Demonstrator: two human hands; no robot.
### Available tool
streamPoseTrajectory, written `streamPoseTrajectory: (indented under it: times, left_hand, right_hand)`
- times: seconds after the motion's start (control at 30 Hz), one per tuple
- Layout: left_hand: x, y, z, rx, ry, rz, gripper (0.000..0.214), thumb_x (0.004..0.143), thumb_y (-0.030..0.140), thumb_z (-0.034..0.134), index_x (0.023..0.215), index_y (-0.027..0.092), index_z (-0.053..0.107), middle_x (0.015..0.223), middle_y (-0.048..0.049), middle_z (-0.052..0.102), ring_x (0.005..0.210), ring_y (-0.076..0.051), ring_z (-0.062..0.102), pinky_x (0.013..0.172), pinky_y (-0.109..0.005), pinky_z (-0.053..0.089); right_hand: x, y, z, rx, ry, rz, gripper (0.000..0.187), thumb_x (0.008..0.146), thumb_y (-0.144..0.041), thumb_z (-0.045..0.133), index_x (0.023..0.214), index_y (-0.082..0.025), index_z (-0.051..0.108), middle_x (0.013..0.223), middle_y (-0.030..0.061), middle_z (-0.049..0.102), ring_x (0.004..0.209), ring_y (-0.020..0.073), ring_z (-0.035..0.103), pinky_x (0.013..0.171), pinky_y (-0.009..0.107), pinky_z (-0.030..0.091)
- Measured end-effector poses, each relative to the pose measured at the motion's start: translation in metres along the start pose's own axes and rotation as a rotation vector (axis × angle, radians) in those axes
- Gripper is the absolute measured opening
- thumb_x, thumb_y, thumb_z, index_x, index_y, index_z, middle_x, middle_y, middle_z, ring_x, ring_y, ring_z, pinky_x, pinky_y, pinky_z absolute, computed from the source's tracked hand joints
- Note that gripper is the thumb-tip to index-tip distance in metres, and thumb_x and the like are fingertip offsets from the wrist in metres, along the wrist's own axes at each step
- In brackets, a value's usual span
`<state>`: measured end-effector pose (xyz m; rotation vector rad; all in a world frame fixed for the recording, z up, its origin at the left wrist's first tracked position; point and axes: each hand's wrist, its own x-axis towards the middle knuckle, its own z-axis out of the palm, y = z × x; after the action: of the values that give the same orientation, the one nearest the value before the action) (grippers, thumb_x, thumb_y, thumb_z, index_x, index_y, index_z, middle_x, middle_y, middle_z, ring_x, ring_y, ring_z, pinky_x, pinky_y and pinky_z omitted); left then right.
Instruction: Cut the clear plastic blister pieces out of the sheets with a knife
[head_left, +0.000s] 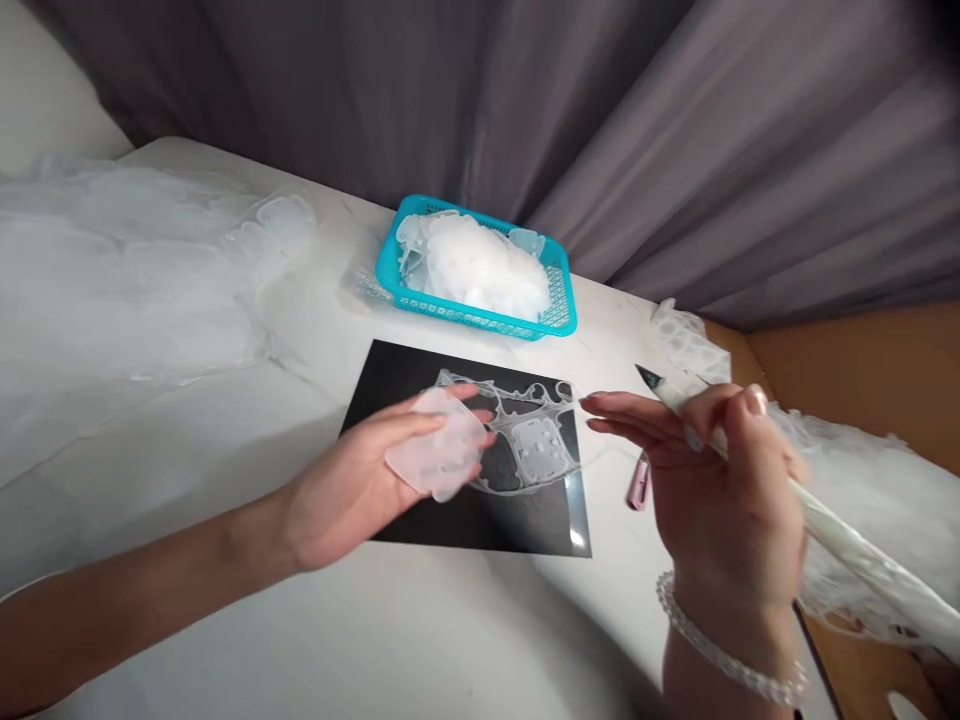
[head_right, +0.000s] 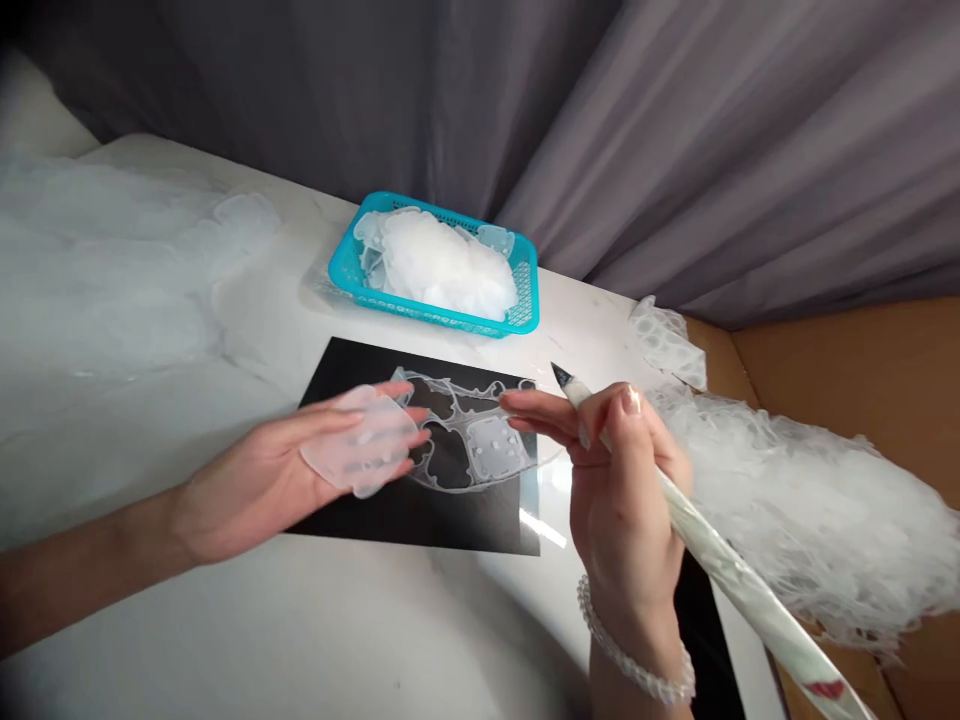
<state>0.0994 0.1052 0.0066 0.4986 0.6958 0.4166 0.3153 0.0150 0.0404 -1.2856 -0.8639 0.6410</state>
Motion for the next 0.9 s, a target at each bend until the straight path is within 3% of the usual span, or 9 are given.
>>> streamPoseTrajectory:
  times: [0.17,0.2,0.27,0.33,0.47,0.57,0.73,0.83,0.9]
  left_hand:
    - [0.058,0.065,-0.005,0.917,0.244,1.010,0.045,0.102,0.032,0.045,0.144,0.018,0.048,0.145,0.0023,0.056,0.139,-0.019,0.045,0.119,-0.032,0.030]
    - [0.076,0.081,-0.004,1.101,0.290,1.103,0.046,0.103,0.033,0.037,0.144,0.016,0.047,0.148,0.0038,0.052,0.141,-0.020,0.040,0.120,-0.034,0.026]
    - [0.108,0.104,-0.002,1.413,0.279,1.058,0.053,0.103,0.033,0.022,0.150,0.012,0.036,0.156,0.0049,0.041,0.149,-0.027,0.021,0.121,-0.042,0.015]
    - [0.126,0.108,-0.001,1.677,0.190,0.952,0.063,0.096,0.032,0.045,0.152,0.006,0.033,0.164,-0.0097,0.025,0.151,-0.038,0.003,0.120,-0.054,0.010]
    - [0.113,0.062,-0.009,1.841,0.064,0.919,0.059,0.095,0.035,0.050,0.150,0.013,0.043,0.162,-0.0151,0.030,0.151,-0.032,0.024,0.122,-0.049,0.019]
    - [0.093,0.022,-0.019,1.916,0.000,0.627,0.062,0.092,0.050,0.051,0.146,0.020,0.048,0.150,-0.0131,0.049,0.141,-0.035,0.040,0.116,-0.048,0.033]
    - [0.093,-0.002,-0.016,2.001,-0.181,0.443,0.044,0.094,0.037,0.043,0.130,0.019,0.059,0.102,-0.0089,0.067,0.098,-0.028,0.067,0.084,-0.037,0.050]
    - [0.097,0.001,-0.007,1.984,-0.292,0.531,0.035,0.098,0.038,0.036,0.099,0.024,0.067,0.097,-0.0067,0.066,0.093,-0.026,0.067,0.081,-0.034,0.050]
    - [0.095,0.007,-0.003,1.949,-0.314,0.648,0.033,0.098,0.044,0.038,0.100,0.027,0.067,0.106,-0.0066,0.066,0.101,-0.027,0.066,0.084,-0.034,0.050]
  right_hand:
    - [0.006,0.004,-0.018,-0.158,0.066,-0.013,0.033,0.096,-0.039,0.057,0.070,-0.021,0.051,0.067,-0.0003,0.064,0.084,0.0252,0.074,0.070,0.036,0.058]
    - [0.006,0.007,-0.022,-0.224,0.058,0.008,0.033,0.096,-0.042,0.057,0.071,-0.020,0.052,0.074,0.0022,0.069,0.083,0.0237,0.073,0.070,0.035,0.057]
    - [0.006,0.017,-0.030,-0.400,0.038,0.035,0.035,0.096,-0.046,0.056,0.073,-0.020,0.053,0.082,0.0047,0.072,0.078,0.0198,0.070,0.069,0.032,0.054]
    - [0.006,0.031,-0.040,-0.619,0.024,0.023,0.036,0.094,-0.047,0.057,0.071,-0.021,0.050,0.076,0.0021,0.068,0.069,0.0160,0.064,0.065,0.028,0.048]
    - [0.014,0.062,-0.067,-0.855,-0.018,-0.053,0.028,0.094,-0.041,0.056,0.076,-0.023,0.043,0.074,-0.0010,0.061,0.061,0.0136,0.053,0.065,0.027,0.040]
    - [0.018,0.076,-0.077,-0.838,-0.099,-0.091,0.019,0.093,-0.033,0.054,0.081,-0.023,0.042,0.078,0.0009,0.062,0.064,0.0158,0.055,0.067,0.029,0.040]
    - [0.007,0.075,-0.048,-0.803,-0.220,-0.206,0.018,0.086,-0.027,0.063,0.084,-0.024,0.045,0.077,-0.0020,0.059,0.066,0.0157,0.054,0.062,0.026,0.041]
    - [0.000,0.077,-0.023,-0.829,-0.280,-0.269,0.031,0.074,-0.031,0.079,0.081,-0.025,0.049,0.077,-0.0034,0.058,0.074,0.0174,0.056,0.059,0.025,0.042]
    - [0.002,0.080,-0.014,-0.840,-0.311,-0.294,0.035,0.071,-0.031,0.082,0.075,-0.025,0.047,0.071,-0.0059,0.055,0.073,0.0158,0.056,0.055,0.022,0.041]
